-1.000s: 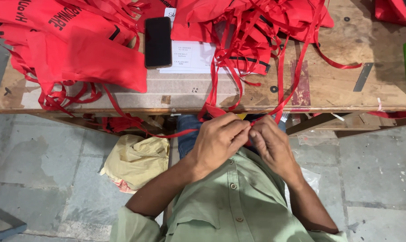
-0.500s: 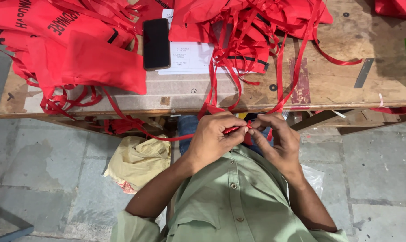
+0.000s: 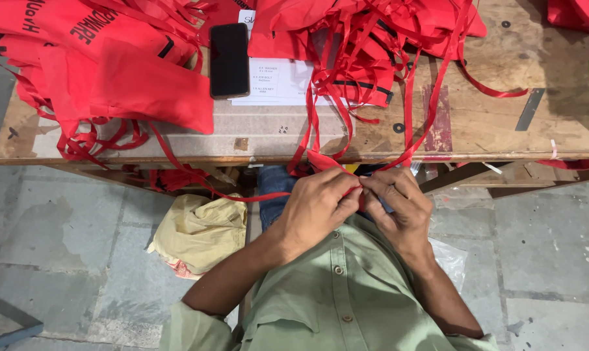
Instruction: Organizing and tying straps on red fabric pouches at a workbench.
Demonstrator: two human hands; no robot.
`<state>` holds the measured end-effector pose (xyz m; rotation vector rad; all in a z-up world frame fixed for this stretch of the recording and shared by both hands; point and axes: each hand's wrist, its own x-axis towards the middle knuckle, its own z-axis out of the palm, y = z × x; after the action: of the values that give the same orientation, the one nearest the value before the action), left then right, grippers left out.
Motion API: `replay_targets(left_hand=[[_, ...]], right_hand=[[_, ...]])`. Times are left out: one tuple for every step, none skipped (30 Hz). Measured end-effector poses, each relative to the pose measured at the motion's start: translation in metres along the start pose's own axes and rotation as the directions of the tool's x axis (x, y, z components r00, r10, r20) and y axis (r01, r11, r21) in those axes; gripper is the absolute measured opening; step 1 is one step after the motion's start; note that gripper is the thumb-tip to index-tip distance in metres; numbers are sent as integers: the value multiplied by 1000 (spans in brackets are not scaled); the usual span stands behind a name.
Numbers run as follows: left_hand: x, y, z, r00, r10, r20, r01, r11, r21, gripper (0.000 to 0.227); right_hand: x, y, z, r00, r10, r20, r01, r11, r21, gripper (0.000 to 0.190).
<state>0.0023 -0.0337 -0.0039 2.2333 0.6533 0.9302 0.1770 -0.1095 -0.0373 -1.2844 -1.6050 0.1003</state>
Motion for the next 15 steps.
replay_targets(left_hand=[[-1,1,0,1000,16,7,-16,1000,20,14],[-2,2,1,1000,15,6,-15,1000,18,14],[-2,2,1,999,37,3,-37,998,54,14],[-3,2,2,998,59,0,-58,994,89,14],[-4,3,4,998,59,1,-59,994,89,14],[-5,3,5,997,75,-8,-73,988,134,15],[-7,3,7,996,91,-16,-87,980,179,15],[-7,5,7,996,92,-15,-88,980,178,15],[-7,6,8,991,128,-45,-116,970,214,16],[-7,7,9,983,166,-73,-143,958,250,17],[-7,8,8,983,167,-71,-145,957,251,17],[-6,8,7,974,202,-103,-172,953,248,18],[-5,8,6,962,238,-135,-200,948,246,18],[-4,7,7,962,240,-133,-202,948,247,18],[-3,6,8,974,164,-157,-144,981,134,16]], right_hand=[[-1,0,0,1000,1,6,-1,1000,-7,28],[1,-2,-2,1000,2,8,-1,1000,-8,28],[2,-3,-2,1000,2,25,-2,1000,-24,27],[4,-5,-4,999,3,42,-1,999,-40,25],[4,-4,-3,999,4,41,-2,999,-41,25],[5,-3,-3,998,-1,60,5,998,-60,23],[5,-2,-3,997,-5,79,11,997,-80,21],[5,-3,-3,997,-4,78,11,997,-80,21],[5,-3,-3,995,26,91,-19,997,-72,21],[6,-3,-3,993,56,105,-50,997,-64,20],[5,-3,-4,993,57,103,-51,997,-64,20],[5,-4,-5,991,86,101,-84,996,-21,19],[4,-4,-6,989,114,99,-117,993,21,18],[4,-4,-6,989,115,96,-117,993,21,18],[3,-4,-5,990,118,79,-121,992,38,18]])
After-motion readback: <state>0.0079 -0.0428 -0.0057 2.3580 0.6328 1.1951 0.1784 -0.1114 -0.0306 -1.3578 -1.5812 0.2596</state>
